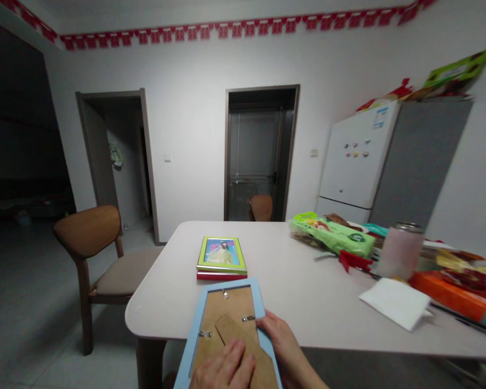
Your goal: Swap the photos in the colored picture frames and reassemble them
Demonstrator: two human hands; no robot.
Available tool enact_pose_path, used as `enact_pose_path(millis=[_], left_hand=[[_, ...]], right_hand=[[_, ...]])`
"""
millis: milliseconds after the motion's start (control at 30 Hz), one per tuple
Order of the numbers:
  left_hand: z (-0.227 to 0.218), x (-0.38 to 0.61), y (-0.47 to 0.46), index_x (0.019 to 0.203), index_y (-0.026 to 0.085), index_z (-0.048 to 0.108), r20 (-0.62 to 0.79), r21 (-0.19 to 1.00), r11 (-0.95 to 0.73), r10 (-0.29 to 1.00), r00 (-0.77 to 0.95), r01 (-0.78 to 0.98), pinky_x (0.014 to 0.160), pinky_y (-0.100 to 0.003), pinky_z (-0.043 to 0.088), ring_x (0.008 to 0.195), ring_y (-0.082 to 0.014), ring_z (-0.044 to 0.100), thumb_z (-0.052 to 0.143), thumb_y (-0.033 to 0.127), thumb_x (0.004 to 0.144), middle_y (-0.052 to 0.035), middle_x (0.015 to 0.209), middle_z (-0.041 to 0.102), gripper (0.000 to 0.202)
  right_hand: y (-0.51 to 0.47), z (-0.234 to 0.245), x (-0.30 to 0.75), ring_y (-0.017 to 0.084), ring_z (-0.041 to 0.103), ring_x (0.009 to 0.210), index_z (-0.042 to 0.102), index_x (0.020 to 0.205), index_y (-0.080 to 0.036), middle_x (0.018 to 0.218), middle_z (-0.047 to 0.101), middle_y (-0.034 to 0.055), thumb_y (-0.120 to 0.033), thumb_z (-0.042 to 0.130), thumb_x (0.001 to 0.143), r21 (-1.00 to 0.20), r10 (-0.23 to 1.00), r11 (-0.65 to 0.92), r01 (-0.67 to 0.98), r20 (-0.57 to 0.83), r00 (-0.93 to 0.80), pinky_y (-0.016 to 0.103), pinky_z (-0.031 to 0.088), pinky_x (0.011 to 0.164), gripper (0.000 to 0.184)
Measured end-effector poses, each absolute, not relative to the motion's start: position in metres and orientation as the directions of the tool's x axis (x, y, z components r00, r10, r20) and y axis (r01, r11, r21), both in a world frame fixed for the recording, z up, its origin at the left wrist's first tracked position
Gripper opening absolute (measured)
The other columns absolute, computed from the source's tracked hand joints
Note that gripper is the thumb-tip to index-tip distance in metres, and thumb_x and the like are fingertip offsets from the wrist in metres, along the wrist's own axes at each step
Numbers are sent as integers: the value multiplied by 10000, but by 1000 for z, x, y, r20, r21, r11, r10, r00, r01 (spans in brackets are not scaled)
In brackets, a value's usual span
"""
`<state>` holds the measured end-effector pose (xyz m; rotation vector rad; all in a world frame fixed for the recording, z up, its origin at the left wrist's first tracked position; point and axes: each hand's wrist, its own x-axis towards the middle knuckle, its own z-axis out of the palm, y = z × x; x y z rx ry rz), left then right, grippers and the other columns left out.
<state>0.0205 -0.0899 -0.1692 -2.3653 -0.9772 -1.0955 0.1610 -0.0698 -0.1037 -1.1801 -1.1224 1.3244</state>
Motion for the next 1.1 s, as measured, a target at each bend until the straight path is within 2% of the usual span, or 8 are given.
enact_pose_path(millis=[167, 267, 367, 533, 633, 767, 933, 1100], left_hand=[[-171, 20, -79, 1009, 181, 548, 730, -160, -754, 344, 590, 637, 664, -263, 512, 895, -226, 581, 386, 228, 794, -93, 974, 624, 273], [-168, 22, -79, 1057, 166, 523, 597, -83, -758, 483, 641, 648, 750, -294, 485, 982, -243, 527, 370, 242, 808, -113, 1058, 577, 302], [-162, 24, -84, 1122, 157, 475, 426, 54, -739, 625, 654, 671, 831, -341, 437, 1076, -256, 444, 343, 235, 825, -134, 1154, 500, 334], [-138, 8, -84, 1169, 144, 426, 264, 326, -697, 716, 647, 638, 925, -378, 341, 1128, -264, 383, 539, 325, 690, -129, 1229, 431, 524], [-125, -16, -67, 1174, 90, 418, 277, 450, -509, 861, 427, 733, 968, -356, 273, 1136, -239, 373, 486, 320, 709, -135, 1234, 425, 524], [-130, -40, -41, 1197, 42, 376, 213, 547, -283, 957, 195, 788, 989, -311, 215, 1185, -213, 301, 431, 225, 698, -144, 1292, 334, 535], [-142, -42, -38, 1211, 60, 361, 179, 631, -224, 974, 141, 743, 996, -227, 166, 1206, -159, 261, 421, 168, 654, -95, 1322, 293, 571], [-138, -41, -41, 1217, 45, 350, 160, 625, -204, 978, 132, 753, 1002, -222, 152, 1208, -161, 256, 413, 138, 629, -93, 1325, 287, 599]], right_hand=[[-42, -123, 174, 180, 589, 674, 557, 958, -124, 785, 660, 53, -209, 432, 582, -910, 999, 43, 413, 52, 10, 256, 440, 612, 405], [-34, -131, 178, 174, 578, 714, 547, 975, -134, 821, 642, 69, -188, 411, 601, -704, 989, 73, 706, 142, 39, 253, 423, 672, 401], [-31, -136, 177, 193, 557, 788, 561, 962, -131, 839, 614, 96, -189, 422, 613, -508, 976, 78, 858, 213, 38, 268, 405, 738, 380], [-26, -139, 173, 196, 495, 968, 559, 1020, -122, 1038, 535, 129, -164, 441, 625, -413, 957, 143, 899, 288, -20, 271, 344, 872, 414], [-24, -136, 171, 203, 467, 1022, 601, 972, -130, 1118, 491, 133, -173, 441, 642, -396, 964, 163, 904, 257, -61, 283, 322, 903, 369], [-21, -133, 166, 208, 500, 947, 649, 880, -145, 1020, 536, 132, -200, 413, 692, -376, 965, 169, 911, 252, -75, 287, 355, 856, 307], [-18, -135, 164, 191, 510, 870, 665, 832, -170, 924, 557, 102, -212, 414, 719, -364, 952, 178, 914, 299, -67, 274, 373, 809, 278], [-25, -128, 142, 216, 465, 963, 636, 916, -167, 1028, 544, 114, -222, 438, 726, -375, 924, 265, 889, 362, -123, 311, 337, 862, 280]])
